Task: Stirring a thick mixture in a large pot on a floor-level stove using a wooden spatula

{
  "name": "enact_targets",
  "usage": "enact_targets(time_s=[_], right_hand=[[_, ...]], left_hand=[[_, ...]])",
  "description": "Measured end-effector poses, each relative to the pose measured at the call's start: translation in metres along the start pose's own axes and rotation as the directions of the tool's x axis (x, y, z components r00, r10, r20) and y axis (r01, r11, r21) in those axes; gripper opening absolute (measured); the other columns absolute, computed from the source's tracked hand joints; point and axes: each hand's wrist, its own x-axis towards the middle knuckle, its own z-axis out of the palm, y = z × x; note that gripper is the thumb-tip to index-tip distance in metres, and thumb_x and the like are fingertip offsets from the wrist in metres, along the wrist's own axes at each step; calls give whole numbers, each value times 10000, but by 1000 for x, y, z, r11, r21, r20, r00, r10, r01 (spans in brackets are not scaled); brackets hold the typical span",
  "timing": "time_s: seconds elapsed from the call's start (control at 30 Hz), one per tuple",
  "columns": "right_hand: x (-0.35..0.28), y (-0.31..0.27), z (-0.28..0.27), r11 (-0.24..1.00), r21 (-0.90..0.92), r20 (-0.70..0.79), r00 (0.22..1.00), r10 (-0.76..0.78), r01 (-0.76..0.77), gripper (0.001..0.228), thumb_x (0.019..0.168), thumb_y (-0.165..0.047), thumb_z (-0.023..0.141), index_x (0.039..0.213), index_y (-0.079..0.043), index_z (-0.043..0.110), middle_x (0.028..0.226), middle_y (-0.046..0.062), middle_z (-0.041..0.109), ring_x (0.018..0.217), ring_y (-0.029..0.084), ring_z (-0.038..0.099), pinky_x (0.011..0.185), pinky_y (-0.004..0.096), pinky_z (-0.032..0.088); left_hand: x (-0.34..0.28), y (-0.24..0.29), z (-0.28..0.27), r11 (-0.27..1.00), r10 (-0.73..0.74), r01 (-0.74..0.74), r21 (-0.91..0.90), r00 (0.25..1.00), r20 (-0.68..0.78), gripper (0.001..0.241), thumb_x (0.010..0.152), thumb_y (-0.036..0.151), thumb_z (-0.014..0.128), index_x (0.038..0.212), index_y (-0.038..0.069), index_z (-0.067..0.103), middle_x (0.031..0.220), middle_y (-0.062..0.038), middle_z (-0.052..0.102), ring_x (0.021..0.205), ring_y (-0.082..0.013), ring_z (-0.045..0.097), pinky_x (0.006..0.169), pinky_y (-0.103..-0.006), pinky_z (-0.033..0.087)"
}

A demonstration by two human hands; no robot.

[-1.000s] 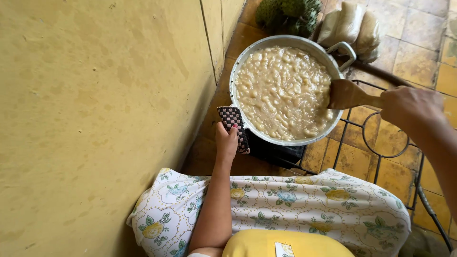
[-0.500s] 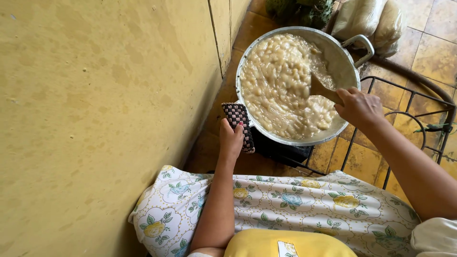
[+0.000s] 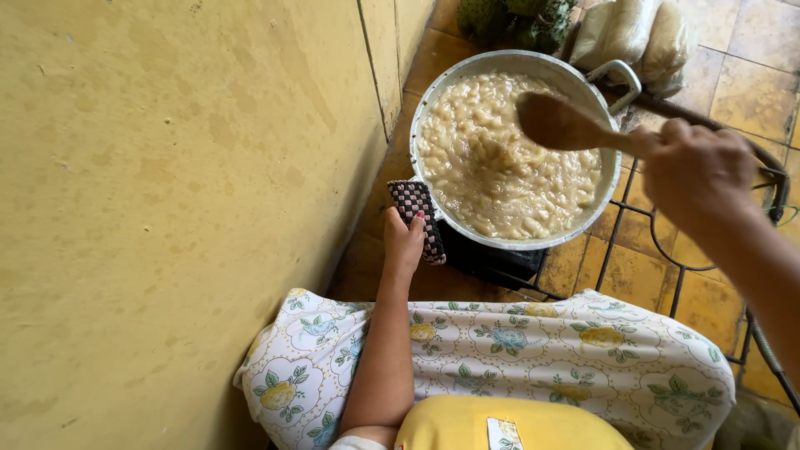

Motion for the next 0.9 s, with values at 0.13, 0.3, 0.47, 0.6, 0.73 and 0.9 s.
enact_targets(time_s=[0.13, 0.3, 0.47, 0.6, 0.73, 0.9], right_hand=[[-16, 16, 40, 987, -132, 54, 993, 104, -96, 287, 1172, -366, 300, 1196, -298, 578, 773, -167, 647, 469, -56, 512, 431, 123, 374], [-18, 3, 69, 994, -99, 255, 964, 77, -53, 331, 1153, -328, 273, 1207, -321, 599, 711, -159, 617, 392, -55, 330, 328, 109, 255], [0, -58, 116, 816, 533, 469, 881, -66, -223, 275, 1014, -522, 505, 1060, -304, 666, 671, -68, 619, 509, 62, 550, 459, 186, 479], [24, -92, 108, 719, 656, 369, 928, -38, -231, 297, 1031, -490, 517, 1045, -265, 711, 667, -47, 639, 526, 82, 563, 453, 208, 455], [50, -111, 102, 626, 749, 323, 945, -57, -218, 210, 1025, -366, 577, 1030, -188, 689, 690, -24, 630, 532, 101, 512, 474, 203, 402], [60, -131, 103, 675, 726, 120, 991, 65, -132, 291, 897, -266, 606, 1150, -153, 695, 1007, 125, 725, 829, 271, 729, 707, 425, 581]], left_hand=[[0, -4, 2, 1000, 22, -23, -10, 1000, -9, 231, 943, 156, 577, 1085, -6, 492, 934, -132, 659, 731, -216, 641, 707, -371, 555], [-3, -1, 0, 1000, -3, 4, 28, 1000, -11, 248, 949, 177, 568, 1101, -4, 492, 958, -134, 636, 765, -221, 631, 743, -382, 548], [-2, -2, 2, 998, 29, -27, 52, 999, -40, 237, 946, 184, 585, 1054, -6, 494, 908, -147, 652, 708, -252, 632, 700, -397, 558], [2, -7, 5, 999, 51, -50, 21, 998, -42, 228, 925, 151, 569, 1053, -19, 486, 930, -162, 643, 724, -255, 641, 716, -401, 556], [3, -5, 5, 999, 38, -36, 27, 998, -43, 228, 925, 152, 578, 1060, -16, 502, 923, -161, 667, 723, -261, 656, 714, -399, 563], [1, -13, 8, 998, 1, 1, 57, 1000, -23, 445, 920, 320, 616, 1198, -6, 492, 1176, -297, 577, 1187, -472, 575, 998, -505, 482]])
